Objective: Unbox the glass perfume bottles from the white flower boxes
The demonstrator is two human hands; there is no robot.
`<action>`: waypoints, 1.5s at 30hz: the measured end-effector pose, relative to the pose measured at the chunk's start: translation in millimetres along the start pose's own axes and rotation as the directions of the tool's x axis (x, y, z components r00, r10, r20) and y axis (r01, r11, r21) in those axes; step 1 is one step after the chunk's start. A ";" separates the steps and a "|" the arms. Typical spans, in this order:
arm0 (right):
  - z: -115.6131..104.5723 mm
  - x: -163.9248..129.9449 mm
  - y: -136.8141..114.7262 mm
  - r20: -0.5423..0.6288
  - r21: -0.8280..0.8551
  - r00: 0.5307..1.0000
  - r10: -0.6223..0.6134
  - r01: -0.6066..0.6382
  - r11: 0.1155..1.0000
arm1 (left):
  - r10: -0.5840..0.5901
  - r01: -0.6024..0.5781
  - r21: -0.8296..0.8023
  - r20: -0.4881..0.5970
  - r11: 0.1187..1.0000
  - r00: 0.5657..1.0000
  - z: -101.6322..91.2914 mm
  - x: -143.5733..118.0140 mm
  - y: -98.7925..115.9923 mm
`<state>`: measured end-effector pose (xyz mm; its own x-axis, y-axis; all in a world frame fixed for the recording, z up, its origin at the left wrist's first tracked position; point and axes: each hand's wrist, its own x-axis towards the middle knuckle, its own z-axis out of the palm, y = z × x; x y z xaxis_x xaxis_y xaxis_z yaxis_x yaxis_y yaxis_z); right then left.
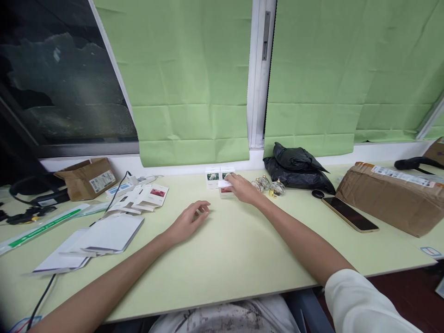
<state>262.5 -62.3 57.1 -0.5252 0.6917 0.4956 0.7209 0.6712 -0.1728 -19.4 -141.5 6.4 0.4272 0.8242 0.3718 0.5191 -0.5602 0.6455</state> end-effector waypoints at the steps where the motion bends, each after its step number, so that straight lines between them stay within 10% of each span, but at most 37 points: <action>1: -3.4 -4.0 -8.5 0.004 0.049 1.000 -0.017 0.017 0.999 | -0.004 0.003 -0.011 -0.011 1.000 1.000 0.1 0.0 1.1; 11: -2.6 -37.3 -86.0 -0.076 0.304 0.975 -0.208 0.222 0.927 | -0.104 0.129 -0.281 0.102 0.951 0.989 5.2 -3.7 24.8; 21: 11.2 -49.9 -76.3 -0.228 0.252 0.951 -0.211 0.267 0.930 | 0.107 -0.115 -0.153 -0.059 0.982 0.992 -0.7 -1.3 27.7; 34: 15.3 -57.1 -76.8 -0.110 0.455 0.989 -0.098 0.137 0.880 | 0.100 -0.112 0.088 0.129 0.990 0.987 -17.4 -3.0 24.1; 45: 47.2 -51.9 -72.6 0.186 0.919 0.938 0.294 -0.272 0.287 | 0.135 -0.125 0.177 -0.047 0.976 0.990 -7.3 -2.8 21.6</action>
<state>216.2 -134.3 3.8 -0.3650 0.8953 0.2553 -0.0657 0.2487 -0.9663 -14.9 -155.3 24.2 0.4579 0.7439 0.4867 0.5847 -0.6644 0.4655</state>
